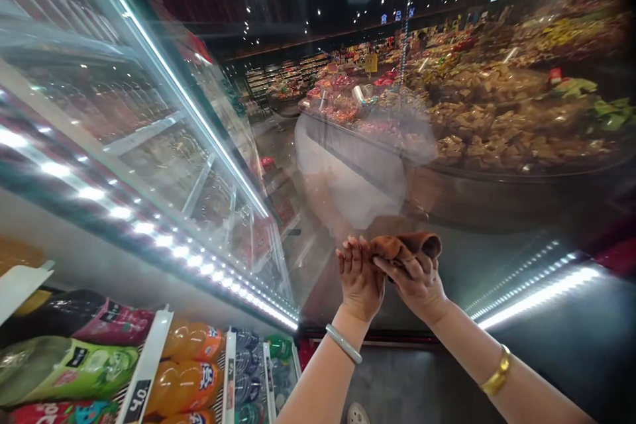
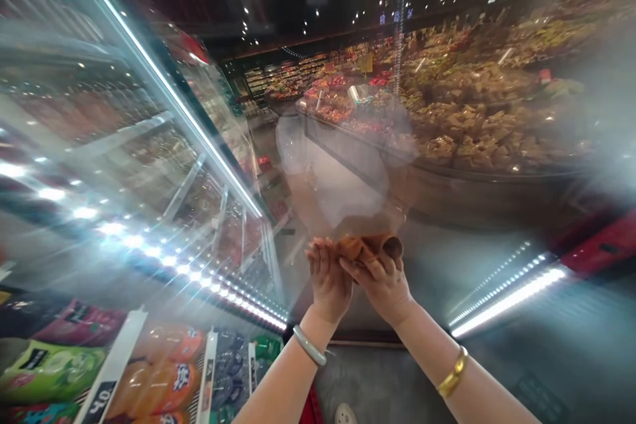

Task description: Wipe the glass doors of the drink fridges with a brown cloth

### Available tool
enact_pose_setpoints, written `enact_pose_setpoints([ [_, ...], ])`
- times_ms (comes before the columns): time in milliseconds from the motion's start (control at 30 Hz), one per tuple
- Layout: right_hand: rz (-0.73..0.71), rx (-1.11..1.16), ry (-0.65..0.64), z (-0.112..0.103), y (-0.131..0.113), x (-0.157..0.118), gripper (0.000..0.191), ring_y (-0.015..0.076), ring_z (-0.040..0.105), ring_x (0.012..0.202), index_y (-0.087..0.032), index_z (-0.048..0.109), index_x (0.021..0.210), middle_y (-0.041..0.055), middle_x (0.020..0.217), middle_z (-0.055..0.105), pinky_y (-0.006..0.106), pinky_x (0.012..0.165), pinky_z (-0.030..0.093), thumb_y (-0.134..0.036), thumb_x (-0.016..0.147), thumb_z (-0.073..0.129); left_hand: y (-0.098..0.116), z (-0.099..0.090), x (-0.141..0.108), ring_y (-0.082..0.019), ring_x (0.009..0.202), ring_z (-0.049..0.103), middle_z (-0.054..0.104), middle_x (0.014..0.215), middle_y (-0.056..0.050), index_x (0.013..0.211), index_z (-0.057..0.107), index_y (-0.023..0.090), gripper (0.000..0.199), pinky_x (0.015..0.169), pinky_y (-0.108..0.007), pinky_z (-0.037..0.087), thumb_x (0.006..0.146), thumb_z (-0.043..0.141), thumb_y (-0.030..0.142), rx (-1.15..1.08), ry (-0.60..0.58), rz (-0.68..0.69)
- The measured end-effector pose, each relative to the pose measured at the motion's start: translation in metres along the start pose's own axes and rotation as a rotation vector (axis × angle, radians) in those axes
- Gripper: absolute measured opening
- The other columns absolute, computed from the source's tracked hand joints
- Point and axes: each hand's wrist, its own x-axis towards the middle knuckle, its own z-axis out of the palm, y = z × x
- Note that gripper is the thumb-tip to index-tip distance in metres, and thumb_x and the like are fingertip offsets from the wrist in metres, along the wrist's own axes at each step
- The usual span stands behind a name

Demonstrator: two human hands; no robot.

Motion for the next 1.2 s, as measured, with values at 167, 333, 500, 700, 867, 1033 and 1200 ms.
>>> enact_pose_setpoints([
  [167,0.040,-0.018,-0.038,-0.027,0.064,-0.045,0.065,0.0194,0.052,0.103,-0.048,0.057,0.140,0.0034,0.118,0.059,0.037,0.100,0.046,-0.017,0.085,0.071,0.056,0.020,-0.009,-0.021,0.163,0.005,0.015,0.172,-0.007,0.165,0.018,0.011,0.079,0.135,-0.040,0.001,0.093,0.050,0.017,-0.024,-0.069,0.063],
  [333,0.158,-0.015,0.039,-0.037,0.091,-0.039,0.074,0.0277,0.053,0.119,-0.044,0.055,0.144,0.0086,0.127,0.056,0.041,0.101,0.047,-0.025,0.078,0.082,0.108,0.043,0.001,-0.026,0.163,0.003,0.012,0.172,-0.013,0.165,0.016,0.006,0.085,0.136,-0.045,0.004,0.090,0.054,0.020,-0.066,-0.024,0.029],
  [500,0.088,0.060,-0.036,-0.039,0.112,-0.077,0.062,0.0214,0.057,0.110,-0.044,0.062,0.136,0.0050,0.123,0.061,0.036,0.099,0.048,-0.019,0.081,0.077,0.136,0.059,-0.011,-0.027,0.163,0.002,0.005,0.173,-0.015,0.164,0.014,0.004,0.090,0.136,-0.044,0.004,0.086,0.057,0.016,-0.015,-0.033,-0.022],
  [700,0.112,0.083,-0.016,-0.068,0.180,-0.100,0.047,0.0238,0.064,0.111,-0.030,0.072,0.117,0.0066,0.114,0.067,0.039,0.101,0.053,-0.012,0.074,0.080,0.190,0.088,-0.005,-0.027,0.163,-0.001,0.019,0.172,-0.009,0.162,0.032,0.010,0.088,0.136,-0.047,-0.001,0.082,0.065,0.026,-0.026,-0.119,0.153],
  [867,0.182,0.020,0.056,-0.064,0.188,-0.112,0.036,0.0288,0.061,0.114,-0.028,0.072,0.111,0.0100,0.114,0.062,0.046,0.098,0.054,-0.018,0.076,0.080,0.217,0.103,-0.009,-0.026,0.163,0.002,0.022,0.170,-0.015,0.160,0.033,0.005,0.085,0.136,-0.048,0.003,0.083,0.063,0.026,-0.064,-0.066,0.052],
  [1033,0.185,0.052,-0.028,-0.066,0.191,-0.143,0.027,0.0233,0.063,0.110,-0.029,0.069,0.101,0.0068,0.113,0.062,0.038,0.090,0.055,-0.013,0.080,0.073,0.223,0.102,-0.025,-0.026,0.163,0.007,0.023,0.170,-0.013,0.160,0.035,0.006,0.086,0.136,-0.044,0.003,0.080,0.064,0.021,-0.041,-0.219,0.139],
  [1200,0.340,0.075,0.027,-0.069,0.193,-0.128,0.039,0.0306,0.059,0.125,-0.028,0.065,0.117,0.0107,0.124,0.059,0.051,0.105,0.051,-0.019,0.080,0.076,0.234,0.103,-0.001,-0.024,0.163,0.001,0.024,0.170,-0.012,0.162,0.031,0.009,0.083,0.135,-0.045,-0.001,0.085,0.060,0.024,-0.076,-0.133,0.113],
])
